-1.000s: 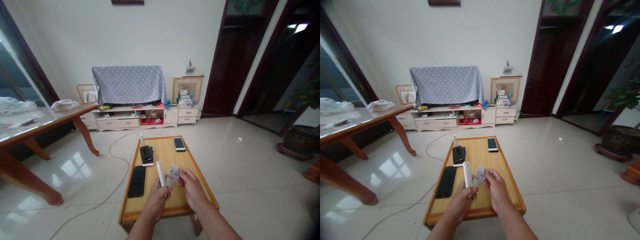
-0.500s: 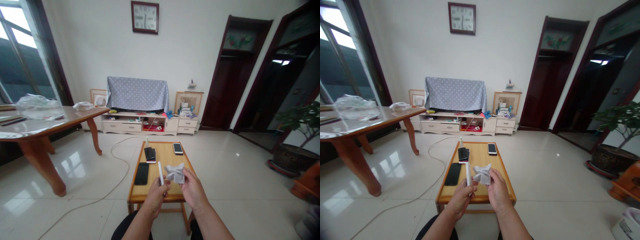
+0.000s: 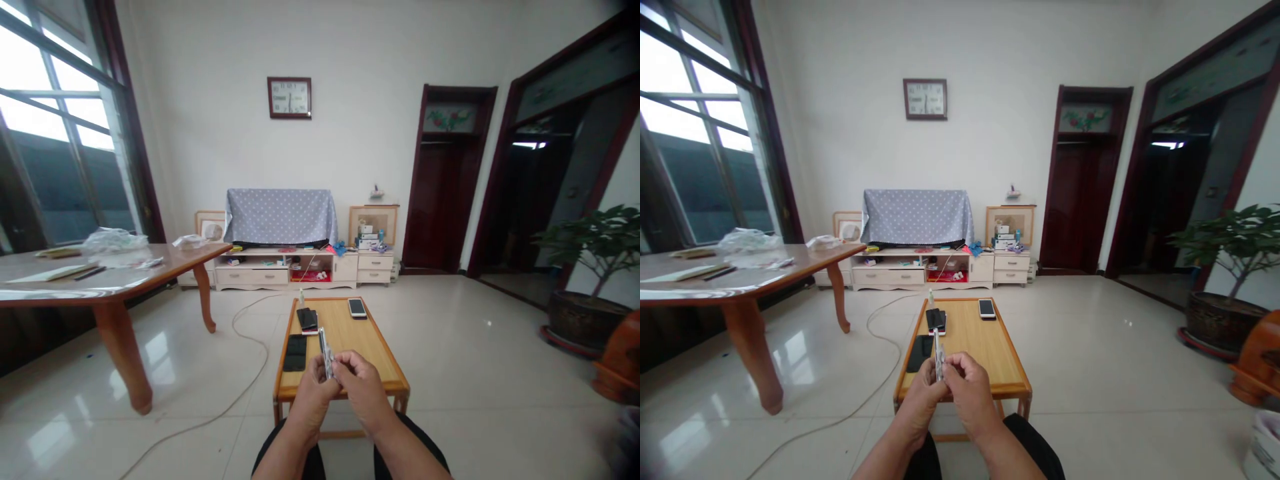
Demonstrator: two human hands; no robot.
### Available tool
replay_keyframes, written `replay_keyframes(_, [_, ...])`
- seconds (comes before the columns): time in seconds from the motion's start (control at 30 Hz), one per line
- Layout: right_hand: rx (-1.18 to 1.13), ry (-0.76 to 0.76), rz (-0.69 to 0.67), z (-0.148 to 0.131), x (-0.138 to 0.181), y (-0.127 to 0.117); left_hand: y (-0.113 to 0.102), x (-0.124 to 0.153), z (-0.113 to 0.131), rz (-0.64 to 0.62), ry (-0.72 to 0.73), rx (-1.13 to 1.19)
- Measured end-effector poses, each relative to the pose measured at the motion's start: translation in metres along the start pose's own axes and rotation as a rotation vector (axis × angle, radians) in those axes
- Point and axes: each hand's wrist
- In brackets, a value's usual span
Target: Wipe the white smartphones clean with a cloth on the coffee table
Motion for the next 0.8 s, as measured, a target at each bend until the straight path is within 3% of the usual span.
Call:
replay_keyframes(0.13, [-0.104, 0.162, -0.114, -0.016, 0.017, -0.002, -0.008, 0.018, 0.011, 0.036, 0.069, -0.032])
replay_keyframes(0.27, [-0.184, 0.241, -0.062, -0.022, 0.026, 0.002, -0.011, 0.022, 0.012, 0.006, 0.117, -0.045])
replay_keyframes(0.5, [-0.246, 0.158, 0.072, -0.058, 0.008, 0.009, 0.000, 0.025, 0.011, 0.098, 0.386, -0.196])
replay_keyframes(0.6, [-0.277, 0.164, 0.078, -0.072, 0.008, 0.008, 0.004, 0.033, 0.016, 0.102, 0.395, -0.189])
replay_keyframes(0.8, [-0.231, 0.151, 0.066, -0.065, 0.037, 0.001, 0.005, 0.040, 0.033, 0.114, 0.424, -0.203])
Point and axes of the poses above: each hand's wrist, its own x-axis away from the middle knuckle, its own y-axis out of the palm, z = x × y, and after that the axes turned 14 degrees about z, right-handed
